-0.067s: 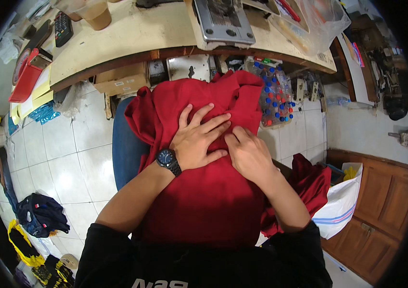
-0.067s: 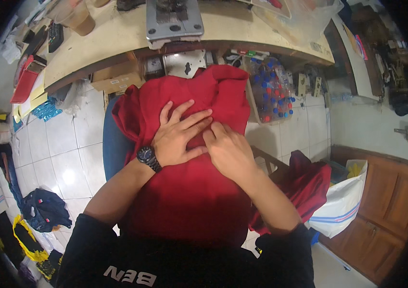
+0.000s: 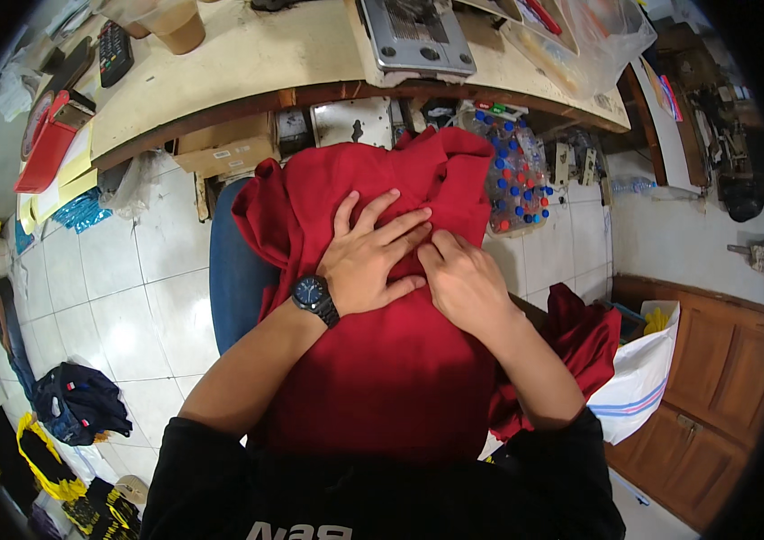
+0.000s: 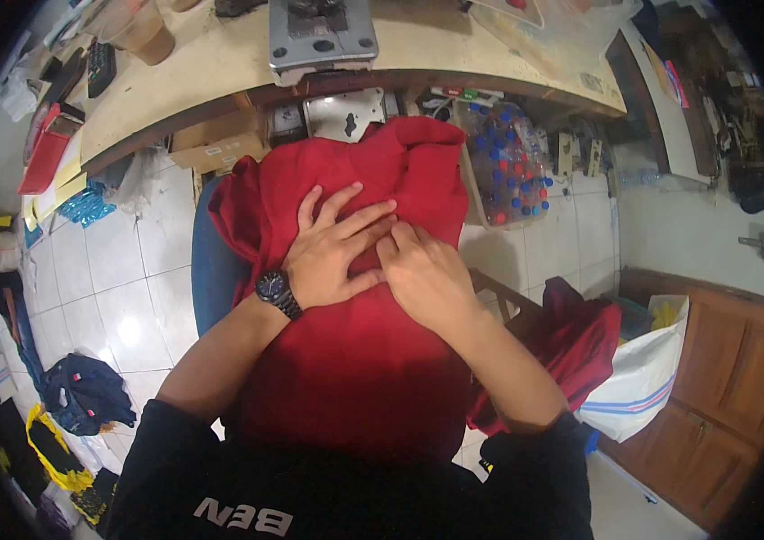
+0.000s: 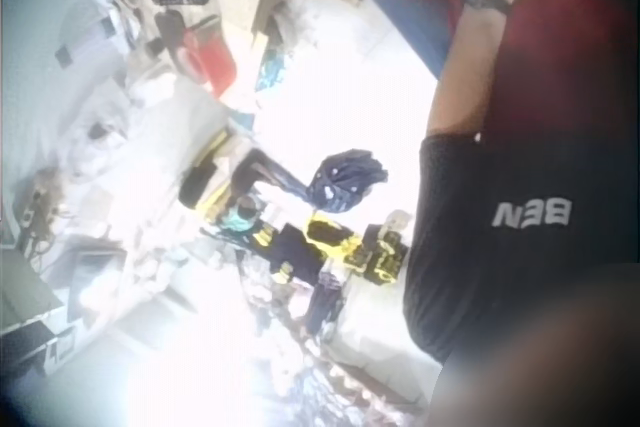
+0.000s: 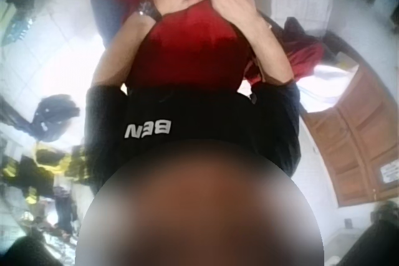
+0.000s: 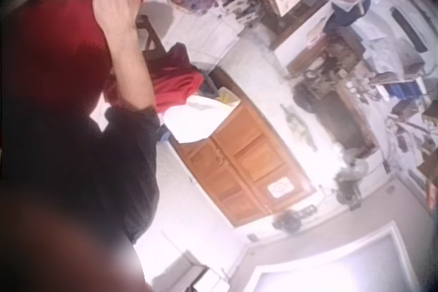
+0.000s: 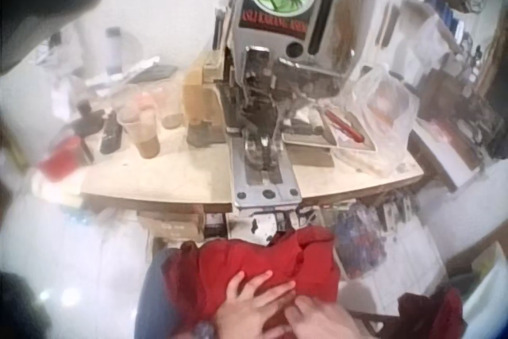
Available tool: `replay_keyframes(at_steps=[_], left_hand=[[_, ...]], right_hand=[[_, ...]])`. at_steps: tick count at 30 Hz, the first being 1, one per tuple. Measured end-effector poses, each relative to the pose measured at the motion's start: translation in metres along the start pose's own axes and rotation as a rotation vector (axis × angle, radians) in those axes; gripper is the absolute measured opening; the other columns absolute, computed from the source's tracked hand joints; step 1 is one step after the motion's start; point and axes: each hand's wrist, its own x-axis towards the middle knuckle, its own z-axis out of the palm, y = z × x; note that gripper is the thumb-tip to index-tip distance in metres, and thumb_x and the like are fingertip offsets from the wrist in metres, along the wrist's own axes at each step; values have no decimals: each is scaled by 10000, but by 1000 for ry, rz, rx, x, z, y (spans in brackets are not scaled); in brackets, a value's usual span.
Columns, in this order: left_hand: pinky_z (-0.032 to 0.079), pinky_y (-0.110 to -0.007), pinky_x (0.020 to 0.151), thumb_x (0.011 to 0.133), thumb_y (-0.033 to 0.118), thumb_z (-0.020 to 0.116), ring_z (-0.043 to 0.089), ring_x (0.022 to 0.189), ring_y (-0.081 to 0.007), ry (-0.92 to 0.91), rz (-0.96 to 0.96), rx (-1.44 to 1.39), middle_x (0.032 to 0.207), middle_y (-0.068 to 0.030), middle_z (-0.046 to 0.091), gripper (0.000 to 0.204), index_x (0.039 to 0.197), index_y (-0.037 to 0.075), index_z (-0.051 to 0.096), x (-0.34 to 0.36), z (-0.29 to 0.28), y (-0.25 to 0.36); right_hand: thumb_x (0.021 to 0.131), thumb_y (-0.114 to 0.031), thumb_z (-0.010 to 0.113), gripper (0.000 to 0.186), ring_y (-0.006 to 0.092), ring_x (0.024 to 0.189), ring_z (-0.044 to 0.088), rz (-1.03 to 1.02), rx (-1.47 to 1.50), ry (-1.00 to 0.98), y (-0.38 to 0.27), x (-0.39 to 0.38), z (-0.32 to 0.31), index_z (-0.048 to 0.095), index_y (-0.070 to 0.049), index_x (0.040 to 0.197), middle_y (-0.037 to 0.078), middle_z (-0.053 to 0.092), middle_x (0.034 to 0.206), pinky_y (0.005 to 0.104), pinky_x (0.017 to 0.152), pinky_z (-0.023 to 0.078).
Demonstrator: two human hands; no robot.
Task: The person sits at a sewing workstation and repeatedly marks a red garment with a small green tool. They smooth the fabric, lift it to check alignment, and continue marking specific points on the garment throughout the clip.
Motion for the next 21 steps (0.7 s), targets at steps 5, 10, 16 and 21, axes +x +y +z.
replay_keyframes(at_steps=[5,10,16,21], left_hand=[[147,-677,1256,852,500,801,339,1570,-358,16,12,17,1636,5,523,701,1440,136,687,7,-3,-9],[156,-675,1252,869,575,778,352,1564,-342,56,14,33,1627,1,532,747,1458,129,669,3,-1,-11],[163,-670,1250,879,622,759,409,1537,-305,72,25,85,1570,-49,568,751,1439,128,678,1,-1,-8],[149,-670,1253,875,626,760,419,1532,-295,74,25,91,1556,-52,576,743,1425,131,689,2,0,-8]], right_hand=[[851,-150,749,175,306,810,766,84,-71,-169,5,17,-1,759,-4,946,160,735,921,427,659,624],[935,-88,724,136,359,822,753,253,336,32,23,11,-9,779,-2,1024,181,733,948,429,719,605],[906,24,727,191,391,840,740,322,531,294,32,22,3,769,26,1092,195,729,1003,445,766,597],[886,25,729,194,382,836,723,246,457,369,37,20,21,770,21,1076,177,711,989,463,752,592]])
